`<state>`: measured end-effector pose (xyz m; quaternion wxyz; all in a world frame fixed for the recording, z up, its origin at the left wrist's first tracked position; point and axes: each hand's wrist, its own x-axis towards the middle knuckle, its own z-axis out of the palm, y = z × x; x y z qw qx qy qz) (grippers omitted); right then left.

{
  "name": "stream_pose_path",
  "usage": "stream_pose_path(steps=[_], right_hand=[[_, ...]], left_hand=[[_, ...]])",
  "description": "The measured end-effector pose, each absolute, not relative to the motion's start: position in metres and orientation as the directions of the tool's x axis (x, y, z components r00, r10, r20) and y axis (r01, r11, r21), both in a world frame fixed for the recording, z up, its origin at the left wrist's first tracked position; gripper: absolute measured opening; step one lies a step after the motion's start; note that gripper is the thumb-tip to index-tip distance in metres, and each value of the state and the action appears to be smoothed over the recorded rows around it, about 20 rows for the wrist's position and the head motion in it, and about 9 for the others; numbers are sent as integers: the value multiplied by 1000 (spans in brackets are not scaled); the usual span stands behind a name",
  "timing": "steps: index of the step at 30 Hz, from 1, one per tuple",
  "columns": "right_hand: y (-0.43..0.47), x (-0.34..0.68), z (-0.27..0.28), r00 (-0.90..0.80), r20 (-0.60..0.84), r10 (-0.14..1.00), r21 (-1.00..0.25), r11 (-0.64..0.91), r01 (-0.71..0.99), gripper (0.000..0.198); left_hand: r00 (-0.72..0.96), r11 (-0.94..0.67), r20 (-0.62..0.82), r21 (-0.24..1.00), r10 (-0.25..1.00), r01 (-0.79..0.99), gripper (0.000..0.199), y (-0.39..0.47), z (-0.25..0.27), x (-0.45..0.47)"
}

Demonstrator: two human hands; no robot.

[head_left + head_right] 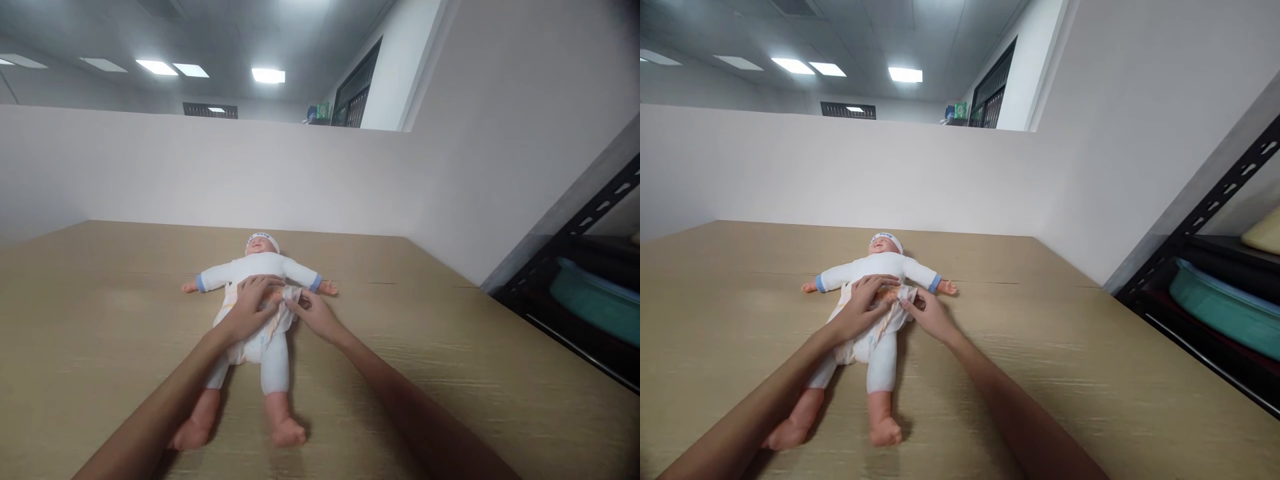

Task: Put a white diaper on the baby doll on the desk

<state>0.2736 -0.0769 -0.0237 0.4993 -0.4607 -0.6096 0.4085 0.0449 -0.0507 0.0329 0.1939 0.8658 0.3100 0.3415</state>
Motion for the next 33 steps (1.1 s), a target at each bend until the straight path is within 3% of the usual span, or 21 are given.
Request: stream_pose_path(steps=[4, 9, 12, 16, 21, 29, 33], right_hand=[[-91, 284, -20, -247, 347, 905, -767, 426, 480, 35], [-97, 297, -12, -330, 367, 870, -646, 493, 583, 21], [-99, 304, -10, -295, 340, 893, -659, 450, 603, 17], [-101, 314, -16, -137, 298, 945, -702, 314, 639, 29], [-101, 315, -17, -1, 83, 997, -723, 61, 688, 33], [-106, 304, -6, -29, -33, 999, -673, 0, 740, 31], [-104, 305, -12, 65, 23, 998, -781, -23, 624, 34]], left_hand=[[591, -754, 479, 506, 649, 418, 24, -50, 31, 46], [594, -764, 486, 480, 641, 432, 24, -47, 28, 46], [597, -759, 475, 476, 647, 444, 24, -47, 28, 46], [615, -774, 471, 418, 632, 475, 21, -50, 28, 47], [638, -792, 471, 312, 609, 526, 29, -52, 25, 50], [693, -822, 464, 164, 552, 545, 37, -51, 19, 54], [708, -822, 439, 144, 552, 551, 38, -51, 20, 55]])
